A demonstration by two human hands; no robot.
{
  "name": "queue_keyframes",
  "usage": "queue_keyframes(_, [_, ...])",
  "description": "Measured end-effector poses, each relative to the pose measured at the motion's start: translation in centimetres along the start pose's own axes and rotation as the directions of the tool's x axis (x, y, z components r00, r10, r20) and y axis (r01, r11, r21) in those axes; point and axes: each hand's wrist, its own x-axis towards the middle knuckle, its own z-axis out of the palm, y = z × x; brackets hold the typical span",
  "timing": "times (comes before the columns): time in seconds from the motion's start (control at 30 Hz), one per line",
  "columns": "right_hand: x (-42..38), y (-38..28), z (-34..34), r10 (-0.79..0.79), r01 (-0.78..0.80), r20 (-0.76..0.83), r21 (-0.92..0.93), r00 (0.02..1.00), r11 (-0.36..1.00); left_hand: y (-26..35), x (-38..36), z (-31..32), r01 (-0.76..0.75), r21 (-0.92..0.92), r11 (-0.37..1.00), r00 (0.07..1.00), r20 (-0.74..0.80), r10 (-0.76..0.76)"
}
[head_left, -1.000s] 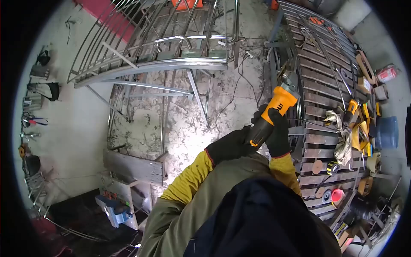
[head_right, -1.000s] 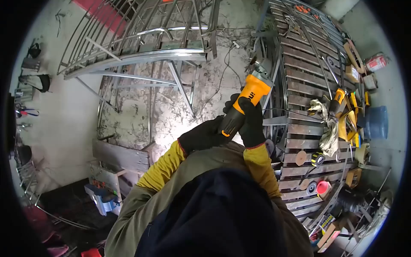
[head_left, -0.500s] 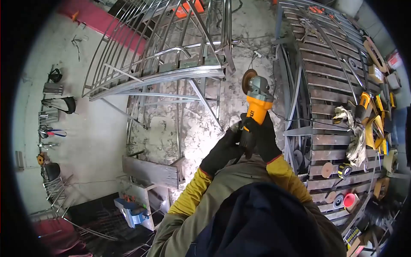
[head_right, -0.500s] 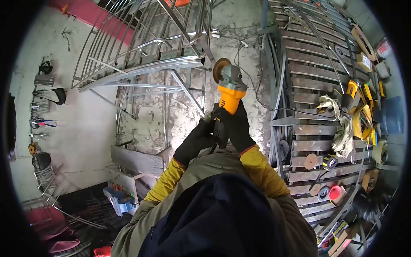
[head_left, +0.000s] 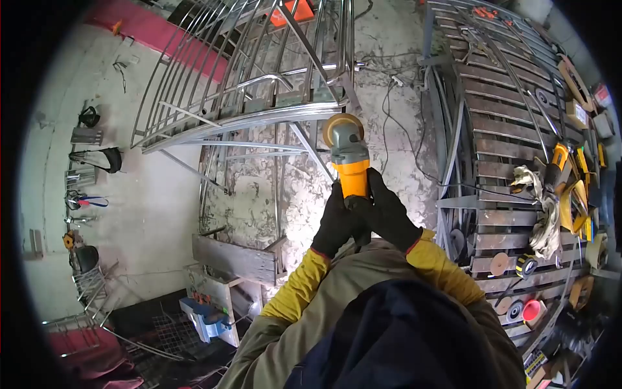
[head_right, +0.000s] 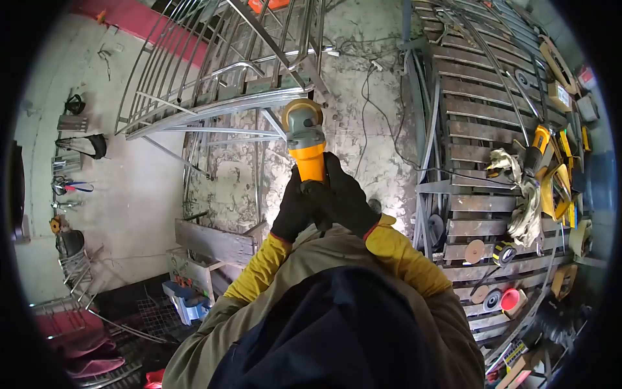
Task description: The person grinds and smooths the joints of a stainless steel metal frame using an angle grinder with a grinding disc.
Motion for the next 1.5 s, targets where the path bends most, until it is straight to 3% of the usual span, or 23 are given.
queue_keyframes(0.07, [0.6, -1.0, 0.2, 0.077, -0.076, 0.050, -0.018, 0.996, 0.997, 0.0, 0.6, -0.7, -0.013, -0.041, 0.999, 1.000, -0.009, 0.012])
queue_keyframes(0.13, [1.0, -1.7, 0.6, 0.064, -0.064, 0.056, -0.009, 0.996, 0.998, -0.2, 1.2, -1.7, 0.097, -0.317, 0.943, 0.995, 0.027, -0.093])
queue_keyframes(0.23, [1.5, -1.6, 1.4, 0.065, -0.064, 0.064, -0.009, 0.996, 0.998, -1.1, 2.0, -3.7, 0.178, -0.348, 0.920, 0.984, 0.066, -0.166])
queue_keyframes(0.27, [1.7, -1.4, 1.9, 0.069, -0.068, 0.069, -0.013, 0.995, 0.998, -2.0, 2.4, -4.4, 0.150, -0.445, 0.883, 0.988, 0.108, -0.113])
queue_keyframes(0.37, [2.5, 0.7, 3.6, 0.038, -0.035, 0.015, -0.143, 0.999, 0.989, -3.1, 3.6, -6.3, 0.165, -0.506, 0.846, 0.978, 0.198, -0.071])
queue_keyframes(0.43, [3.2, 0.1, 4.9, 0.101, -0.101, -0.003, -0.098, 0.995, 0.990, -1.8, 4.2, -7.9, 0.267, -0.526, 0.807, 0.954, 0.260, -0.146])
queue_keyframes(0.5, [4.1, -0.3, 6.6, 0.226, -0.219, 0.002, 0.256, 0.974, 0.941, -0.6, 4.9, -9.9, 0.336, -0.529, 0.779, 0.929, 0.324, -0.181])
queue_keyframes(0.57, [4.8, 0.6, 7.0, 0.235, -0.230, -0.023, 0.147, 0.972, 0.962, -1.7, 5.8, -11.7, 0.315, -0.526, 0.790, 0.929, 0.339, -0.145])
queue_keyframes(0.63, [5.1, 0.4, 7.8, 0.132, -0.134, -0.099, -0.008, 0.986, 0.991, -2.0, 7.0, -13.7, 0.290, -0.513, 0.808, 0.931, 0.348, -0.113])
queue_keyframes(0.77, [3.1, 1.1, 8.1, 0.111, -0.187, -0.228, -0.345, 0.967, 0.920, -1.8, 8.2, -17.0, 0.325, -0.394, 0.860, 0.920, 0.344, -0.190])
queue_keyframes(0.8, [2.1, 0.3, 8.0, 0.226, -0.328, -0.302, -0.349, 0.926, 0.878, -2.3, 8.4, -17.7, 0.325, -0.418, 0.848, 0.924, 0.331, -0.191])
queue_keyframes(0.83, [0.6, 0.7, 7.4, 0.244, -0.379, -0.335, -0.434, 0.910, 0.818, -2.5, 8.7, -18.4, 0.323, -0.439, 0.838, 0.929, 0.316, -0.193])
queue_keyframes(0.87, [-1.4, 2.3, 6.6, 0.292, -0.439, -0.405, -0.337, 0.866, 0.833, -2.4, 9.0, -18.7, 0.255, -0.398, 0.882, 0.952, 0.265, -0.155])
queue_keyframes(0.9, [-3.8, 4.7, 5.5, 0.339, -0.482, -0.461, -0.238, 0.820, 0.843, -2.1, 9.2, -19.2, 0.282, -0.447, 0.849, 0.950, 0.251, -0.184])
queue_keyframes(0.97, [-10.1, 11.1, 2.5, 0.254, -0.513, -0.554, -0.381, 0.793, 0.770, -2.0, 9.4, -19.6, 0.269, -0.490, 0.829, 0.963, 0.149, -0.225])
queue_keyframes(1.0, [-14.7, 16.0, 1.1, 0.477, -0.654, -0.627, -0.068, 0.615, 0.754, -0.6, 9.5, -19.7, 0.236, -0.464, 0.854, 0.972, 0.111, -0.208])
queue_keyframes(1.03, [-18.3, 19.3, 0.7, 0.684, -0.717, -0.601, 0.249, 0.412, 0.651, -1.5, 9.6, -19.9, 0.164, -0.422, 0.892, 0.986, 0.054, -0.155])
queue_keyframes(1.1, [-21.8, 19.4, 1.9, 0.890, -0.743, -0.415, 0.532, 0.191, 0.407, -1.6, 9.5, -19.6, 0.120, -0.445, 0.887, 0.986, -0.047, -0.157])
queue_keyframes(1.23, [-20.4, 21.2, -5.5, 0.910, -0.799, -0.293, 0.448, 0.292, 0.401, -1.8, 7.8, -19.1, 0.168, -0.350, 0.921, 0.963, -0.142, -0.229])
queue_keyframes(1.3, [-18.8, 22.5, -9.3, 0.914, -0.832, -0.199, 0.380, 0.353, 0.404, -2.9, 6.0, -18.0, 0.128, -0.384, 0.914, 0.938, -0.252, -0.237])
queue_keyframes(1.37, [-16.5, 23.5, -11.6, 0.907, -0.848, -0.107, 0.325, 0.408, 0.419, -2.8, 4.6, -17.3, 0.126, -0.505, 0.854, 0.936, -0.224, -0.271])
queue_keyframes(1.4, [-15.1, 23.7, -12.6, 0.898, -0.851, -0.068, 0.296, 0.435, 0.434, -2.6, 4.0, -15.8, 0.054, -0.453, 0.890, 0.891, -0.380, -0.247])
queue_keyframes(1.5, [-10.2, 23.4, -17.5, 0.865, -0.856, 0.017, 0.160, 0.501, 0.492, -1.3, 2.3, -13.1, -0.040, -0.428, 0.903, 0.816, -0.535, -0.218])
